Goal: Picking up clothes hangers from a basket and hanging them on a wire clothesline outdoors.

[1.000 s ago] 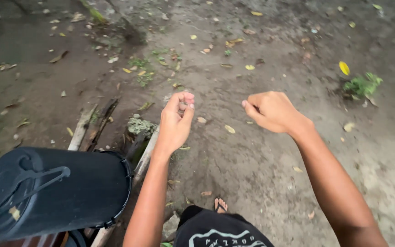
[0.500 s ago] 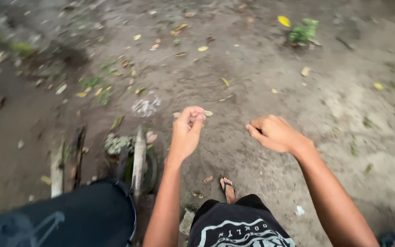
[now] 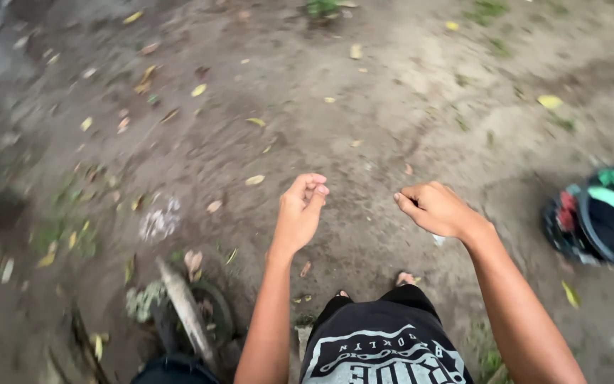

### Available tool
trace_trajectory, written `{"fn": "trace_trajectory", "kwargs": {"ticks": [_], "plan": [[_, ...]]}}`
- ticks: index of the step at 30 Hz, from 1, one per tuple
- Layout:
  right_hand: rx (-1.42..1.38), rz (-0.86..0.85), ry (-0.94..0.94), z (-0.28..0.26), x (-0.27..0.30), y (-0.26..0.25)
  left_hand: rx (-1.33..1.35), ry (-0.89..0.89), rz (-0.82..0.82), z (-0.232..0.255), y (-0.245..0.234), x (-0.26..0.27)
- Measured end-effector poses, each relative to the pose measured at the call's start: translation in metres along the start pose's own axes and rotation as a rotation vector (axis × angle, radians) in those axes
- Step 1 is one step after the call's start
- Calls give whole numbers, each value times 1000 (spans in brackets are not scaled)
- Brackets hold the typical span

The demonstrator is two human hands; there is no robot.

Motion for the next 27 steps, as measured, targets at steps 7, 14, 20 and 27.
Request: {"fn": "trace_trajectory", "kwargs": {"ticks": [7,14,20,27], "plan": [[-128,153,222,93,79,-21,-18,-1,-266,3,123,-30],[-194,252,390,205,180,-50,-13,2,-486,18,283,-30],[-284,361,492,305,262,-64,-7,8,-655,30,421,-18],[-359,429,580,377,332,-69,0,2,-800,42,540,-5]]}}
Point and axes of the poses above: each hand's wrist, its own x-axis away from the middle knuckle, its own y-axis out of the palm, z = x × y, the point moved 1 cm from there along -x, towards the middle knuckle, and after that the axes turned 3 degrees about -z, right-handed, at the moved point
